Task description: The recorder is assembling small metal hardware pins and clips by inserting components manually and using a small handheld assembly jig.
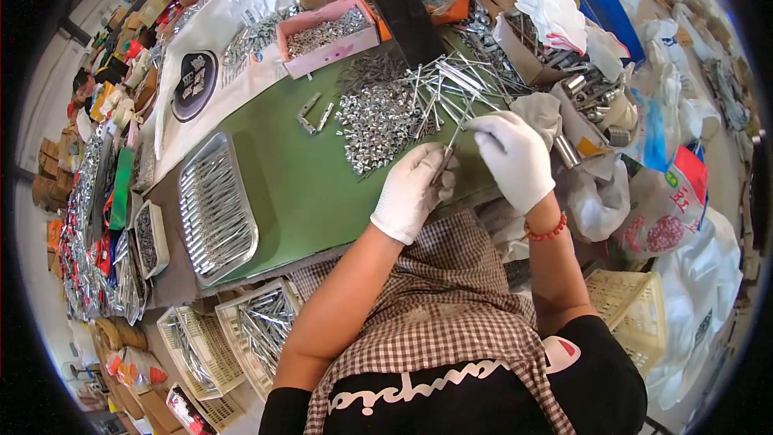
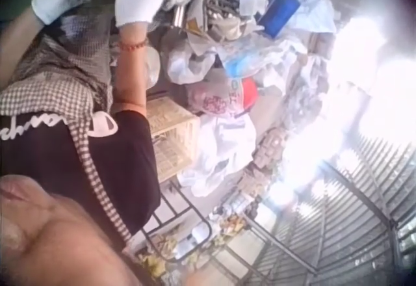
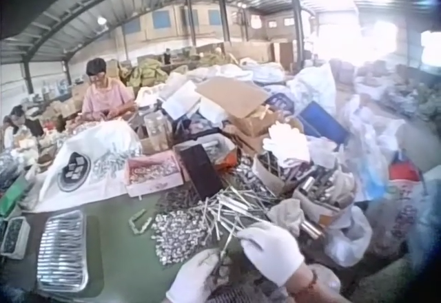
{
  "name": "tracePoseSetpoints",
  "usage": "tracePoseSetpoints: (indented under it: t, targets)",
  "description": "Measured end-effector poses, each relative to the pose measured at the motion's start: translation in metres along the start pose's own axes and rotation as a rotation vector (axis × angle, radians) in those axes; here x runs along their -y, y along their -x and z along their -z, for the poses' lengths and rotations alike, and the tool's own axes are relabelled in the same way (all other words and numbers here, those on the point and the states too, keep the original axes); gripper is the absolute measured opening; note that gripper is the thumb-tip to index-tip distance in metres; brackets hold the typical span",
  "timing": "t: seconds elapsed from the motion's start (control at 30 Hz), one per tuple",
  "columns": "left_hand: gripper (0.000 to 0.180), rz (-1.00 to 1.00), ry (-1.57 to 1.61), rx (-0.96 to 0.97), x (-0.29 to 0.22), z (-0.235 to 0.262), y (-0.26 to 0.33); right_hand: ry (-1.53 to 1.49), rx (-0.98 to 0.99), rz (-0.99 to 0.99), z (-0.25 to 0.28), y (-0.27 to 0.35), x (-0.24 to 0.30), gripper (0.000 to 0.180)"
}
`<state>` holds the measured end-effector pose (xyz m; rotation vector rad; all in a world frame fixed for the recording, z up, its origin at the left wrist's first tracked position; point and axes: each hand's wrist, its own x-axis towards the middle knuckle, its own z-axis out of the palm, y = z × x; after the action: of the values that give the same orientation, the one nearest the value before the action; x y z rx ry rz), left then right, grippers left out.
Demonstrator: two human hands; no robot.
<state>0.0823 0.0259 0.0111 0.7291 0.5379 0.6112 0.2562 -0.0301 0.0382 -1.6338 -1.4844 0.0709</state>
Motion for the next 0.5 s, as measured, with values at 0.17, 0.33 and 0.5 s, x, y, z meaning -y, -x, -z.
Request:
tracePoseSetpoints:
  t: [0.17, 0.33, 0.5]
  targets:
    - [0.03, -0.041, 0.022, -0.04, 0.001, 0.002, 0.003, 0.502, -0.228, 0.076, -0.011, -0.01, -0.016, 0.01]
    - [0.049, -0.054, 0.048, 0.025, 0.001, 0.005, 0.004, 0.842, -0.009, -0.121, -0.009, -0.02, -0.04, 0.016]
    - [0.045, -0.027, 0.092, 0.015, 0.001, 0.009, 0.001, 0.926, 0.035, -0.094, -0.009, -0.024, -0.053, 0.013]
